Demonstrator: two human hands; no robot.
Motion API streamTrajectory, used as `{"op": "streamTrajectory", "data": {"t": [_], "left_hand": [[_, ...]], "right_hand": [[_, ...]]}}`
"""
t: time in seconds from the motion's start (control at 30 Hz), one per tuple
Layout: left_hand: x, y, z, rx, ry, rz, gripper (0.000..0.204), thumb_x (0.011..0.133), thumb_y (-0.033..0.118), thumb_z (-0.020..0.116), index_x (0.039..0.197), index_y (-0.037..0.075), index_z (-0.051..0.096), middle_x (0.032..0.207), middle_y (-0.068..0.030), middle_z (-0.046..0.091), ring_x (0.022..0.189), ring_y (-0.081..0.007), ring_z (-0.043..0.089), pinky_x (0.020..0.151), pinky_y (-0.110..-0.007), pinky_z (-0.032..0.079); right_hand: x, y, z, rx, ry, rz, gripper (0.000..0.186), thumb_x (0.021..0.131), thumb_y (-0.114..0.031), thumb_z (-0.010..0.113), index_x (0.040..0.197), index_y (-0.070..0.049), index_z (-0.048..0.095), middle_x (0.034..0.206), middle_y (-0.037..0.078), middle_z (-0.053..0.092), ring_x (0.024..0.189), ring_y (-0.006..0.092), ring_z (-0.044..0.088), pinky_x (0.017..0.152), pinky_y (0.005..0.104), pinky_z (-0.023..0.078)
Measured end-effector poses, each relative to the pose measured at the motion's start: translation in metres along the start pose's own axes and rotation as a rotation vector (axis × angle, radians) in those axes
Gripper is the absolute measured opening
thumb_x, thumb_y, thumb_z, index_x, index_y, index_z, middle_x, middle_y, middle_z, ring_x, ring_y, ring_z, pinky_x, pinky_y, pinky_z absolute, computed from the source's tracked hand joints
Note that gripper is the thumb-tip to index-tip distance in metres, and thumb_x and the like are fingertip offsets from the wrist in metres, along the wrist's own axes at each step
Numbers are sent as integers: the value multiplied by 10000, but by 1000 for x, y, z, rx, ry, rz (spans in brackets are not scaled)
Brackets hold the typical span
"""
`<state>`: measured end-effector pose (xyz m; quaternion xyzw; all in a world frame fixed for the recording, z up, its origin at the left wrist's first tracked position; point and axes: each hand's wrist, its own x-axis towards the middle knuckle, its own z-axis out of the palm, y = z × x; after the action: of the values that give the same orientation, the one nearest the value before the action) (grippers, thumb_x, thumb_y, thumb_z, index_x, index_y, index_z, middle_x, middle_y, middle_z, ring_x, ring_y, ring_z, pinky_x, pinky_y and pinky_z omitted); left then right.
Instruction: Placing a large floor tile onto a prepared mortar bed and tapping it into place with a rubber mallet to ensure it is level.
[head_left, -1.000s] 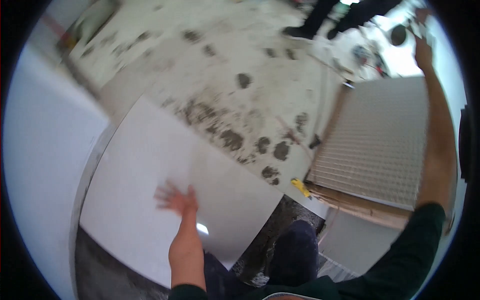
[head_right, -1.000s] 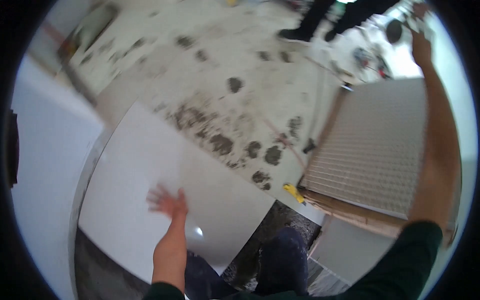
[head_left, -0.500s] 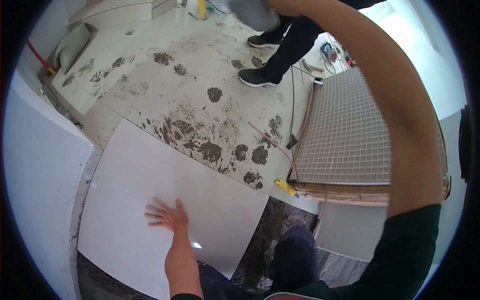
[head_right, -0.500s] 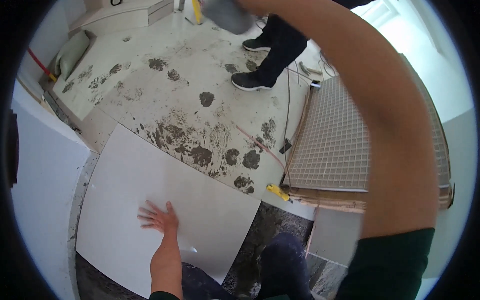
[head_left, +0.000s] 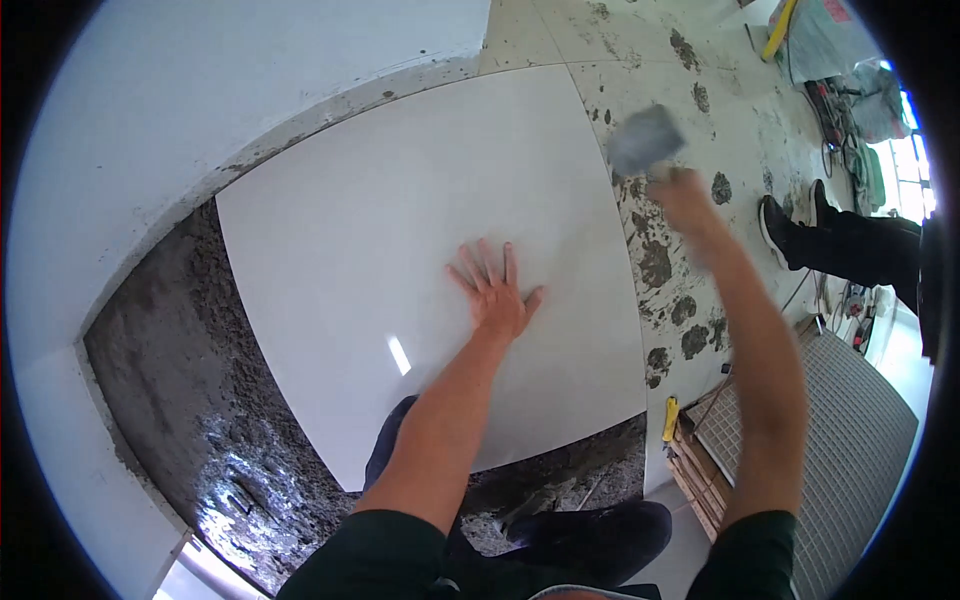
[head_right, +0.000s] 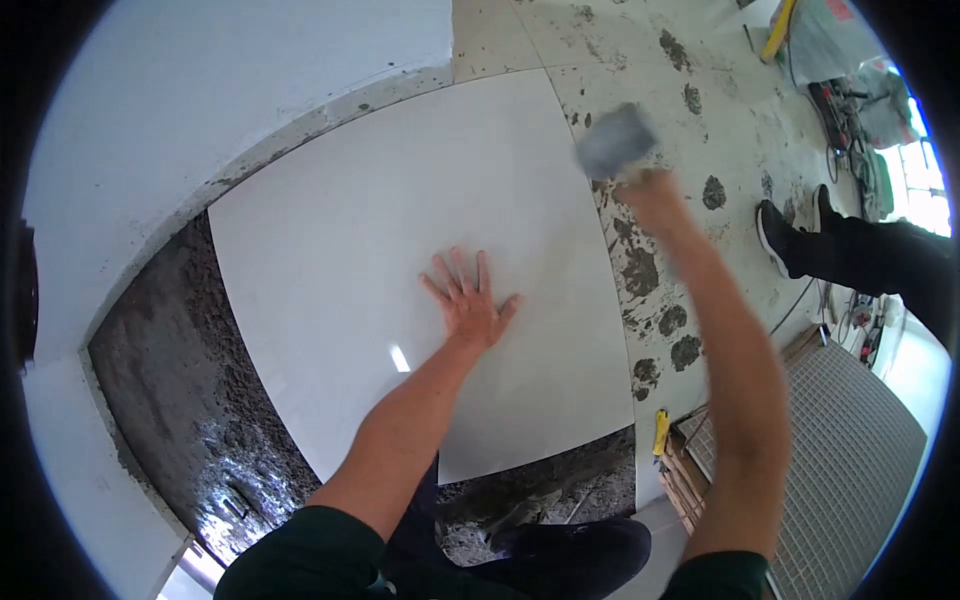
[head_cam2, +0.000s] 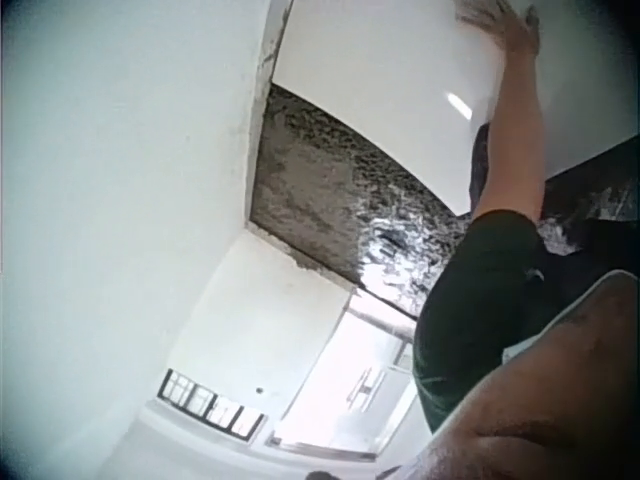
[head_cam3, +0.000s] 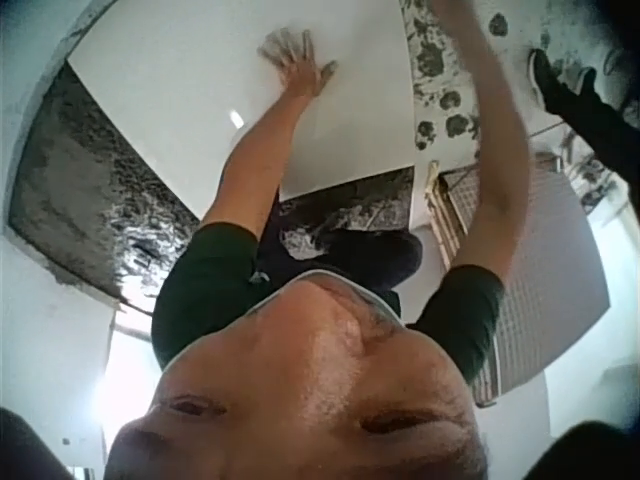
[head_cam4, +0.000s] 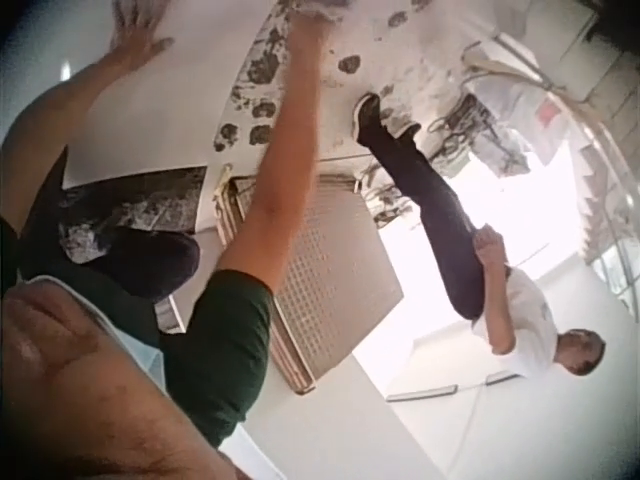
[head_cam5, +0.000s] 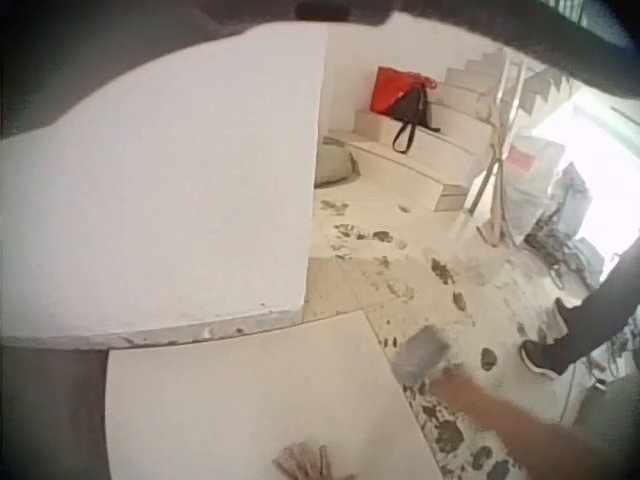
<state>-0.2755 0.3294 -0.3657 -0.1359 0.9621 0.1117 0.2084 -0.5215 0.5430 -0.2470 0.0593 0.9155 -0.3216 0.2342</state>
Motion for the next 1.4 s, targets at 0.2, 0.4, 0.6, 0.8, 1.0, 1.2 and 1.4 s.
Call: {"op": "streamTrajectory", "data": {"t": [0.2, 0.4, 0.6, 0.8, 1.0, 1.2, 1.4], "left_hand": [[70, -67, -15, 100, 92, 403, 911, 988, 703, 391, 1659, 125, 180, 1716, -227, 63, 1595, -386, -8, 1279, -562, -37], [74, -60, -30, 132, 47, 389, 927, 963, 680, 484, 1626, 70, 267, 1705, -228, 94, 1580, -426, 22, 1290, -542, -2], [71, -59, -33, 266, 43, 331, 923, 976, 707, 422, 1645, 101, 228, 1713, -211, 93, 1586, -410, 5, 1292, -525, -11], [74, -55, -27, 244, 123, 357, 929, 979, 703, 413, 1662, 126, 160, 1713, -208, 83, 1586, -410, 4, 1290, -525, -12], [71, -53, -30, 246, 105, 351, 924, 980, 699, 415, 1663, 130, 164, 1713, -205, 86, 1587, -408, 8, 1292, -521, -7], [71, -58, -31, 250, 112, 344, 922, 979, 712, 400, 1664, 138, 170, 1716, -199, 82, 1588, -405, 4, 1294, -517, -4], [69, -61, -32, 252, 94, 347, 932, 979, 718, 395, 1662, 125, 170, 1715, -203, 86, 1588, -407, -1, 1294, -519, -9]], "right_hand": [[-41, -66, 127, 714, -396, -17, 191, 998, -211, 620, 1124, -81, 559, 732, 6, 521, 624, 133, 574, 529, 320, 470], [-2, -111, 219, 330, 161, -249, 297, 1040, -280, 505, 1173, -31, 596, 921, 278, 688, 883, 467, 672, 771, 570, 506], [1, -119, 196, 289, 29, -186, 353, 1035, -284, 499, 1287, -54, 591, 984, 276, 709, 945, 491, 667, 850, 571, 511], [16, -102, 184, 265, 89, -171, 373, 1021, -262, 514, 1329, -60, 577, 997, 275, 709, 954, 488, 668, 854, 565, 514], [11, -83, 182, 285, 194, -201, 392, 1017, -261, 526, 1353, -61, 567, 961, 280, 702, 930, 501, 662, 831, 580, 508], [-2, -73, 189, 217, 188, -220, 388, 1033, -263, 506, 1364, -63, 546, 957, 275, 710, 917, 498, 669, 825, 583, 516], [-15, -88, 192, 220, 148, -223, 368, 1031, -266, 510, 1322, -48, 566, 949, 285, 703, 910, 505, 663, 800, 579, 511]]}}
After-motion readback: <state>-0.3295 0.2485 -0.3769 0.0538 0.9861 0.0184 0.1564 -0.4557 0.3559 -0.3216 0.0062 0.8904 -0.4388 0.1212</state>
